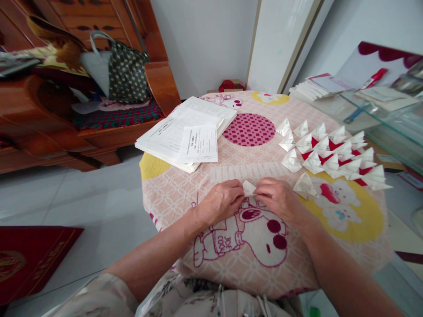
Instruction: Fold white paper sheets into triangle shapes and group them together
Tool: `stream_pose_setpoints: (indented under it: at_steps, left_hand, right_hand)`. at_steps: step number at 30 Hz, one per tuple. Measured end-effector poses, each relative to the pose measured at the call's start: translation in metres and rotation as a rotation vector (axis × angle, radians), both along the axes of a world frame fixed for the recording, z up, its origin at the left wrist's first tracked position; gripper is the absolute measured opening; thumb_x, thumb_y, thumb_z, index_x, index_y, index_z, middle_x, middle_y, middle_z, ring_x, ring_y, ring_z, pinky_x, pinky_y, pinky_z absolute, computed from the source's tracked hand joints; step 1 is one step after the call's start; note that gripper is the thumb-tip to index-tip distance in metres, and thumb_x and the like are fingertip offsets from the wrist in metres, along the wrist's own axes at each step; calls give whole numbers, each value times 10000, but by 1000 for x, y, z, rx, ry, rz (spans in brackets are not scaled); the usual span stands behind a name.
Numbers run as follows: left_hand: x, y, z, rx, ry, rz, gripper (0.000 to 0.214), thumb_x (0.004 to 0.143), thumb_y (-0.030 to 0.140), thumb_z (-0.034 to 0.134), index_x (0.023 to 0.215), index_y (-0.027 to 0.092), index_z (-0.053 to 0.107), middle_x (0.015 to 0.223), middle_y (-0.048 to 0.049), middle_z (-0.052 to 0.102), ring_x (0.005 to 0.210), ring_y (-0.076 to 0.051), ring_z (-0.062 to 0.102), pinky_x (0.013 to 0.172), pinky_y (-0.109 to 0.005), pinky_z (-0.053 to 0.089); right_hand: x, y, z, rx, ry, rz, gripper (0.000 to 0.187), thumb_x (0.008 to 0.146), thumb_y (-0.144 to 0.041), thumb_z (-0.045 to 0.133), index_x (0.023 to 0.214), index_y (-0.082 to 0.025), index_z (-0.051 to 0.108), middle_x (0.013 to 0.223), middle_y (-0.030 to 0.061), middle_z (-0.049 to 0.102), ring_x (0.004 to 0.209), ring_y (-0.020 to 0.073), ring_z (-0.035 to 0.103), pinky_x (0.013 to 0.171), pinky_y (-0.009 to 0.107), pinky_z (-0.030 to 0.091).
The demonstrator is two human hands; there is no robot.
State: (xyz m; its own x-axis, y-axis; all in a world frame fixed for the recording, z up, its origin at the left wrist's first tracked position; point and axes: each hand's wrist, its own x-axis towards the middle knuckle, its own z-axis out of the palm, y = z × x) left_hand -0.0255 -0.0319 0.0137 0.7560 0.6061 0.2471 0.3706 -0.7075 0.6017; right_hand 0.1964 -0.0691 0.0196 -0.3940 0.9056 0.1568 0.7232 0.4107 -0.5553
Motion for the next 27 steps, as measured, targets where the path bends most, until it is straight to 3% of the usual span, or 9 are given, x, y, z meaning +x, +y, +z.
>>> stream_pose_setpoints:
  at_steps: [4,11,18,21,25,27]
  left_hand:
    - [3,1,4,-78,-8,95,161,893,91,543,814,139,675,881,-44,674,807,-131,630,745,-245,487]
    - [10,10,9,-139,114,271,118,841,126,599,746,153,663,754,-7,654,684,-120,570,676,-252,438]
    - [11,9,6,-150,68,218,33,821,142,632,832,165,653,800,-2,655,695,-115,574,656,-241,434]
    - [14,7,2,-130,73,209,134,798,173,684,924,173,639,850,-3,657,706,-119,575,656,-248,439]
    - [18,6,1,-125,50,262,434,800,173,693,1212,201,561,1008,-15,663,706,-112,584,648,-247,456]
    - [18,5,2,-86,68,219,346,834,178,669,1171,203,591,1024,-22,654,752,-123,601,668,-251,465]
  right_hand:
    - [0,2,1,-81,95,-131,130,873,-175,650,767,-191,723,798,34,673,743,164,619,676,287,441]
    - [4,4,10,-151,33,-130,177,873,-202,625,725,-187,723,746,37,657,717,169,596,670,300,409]
    - [10,8,4,-249,83,-143,215,868,-286,618,703,-200,726,674,20,664,641,160,566,605,293,382]
    - [10,9,3,-283,98,-172,228,865,-316,614,712,-195,733,619,10,636,610,153,542,571,285,360]
    - [9,9,4,-296,104,-189,239,862,-329,609,710,-189,728,584,2,604,584,146,522,546,277,336]
    - [9,9,4,-294,109,-188,240,859,-330,609,698,-189,718,580,0,597,577,144,517,535,273,329]
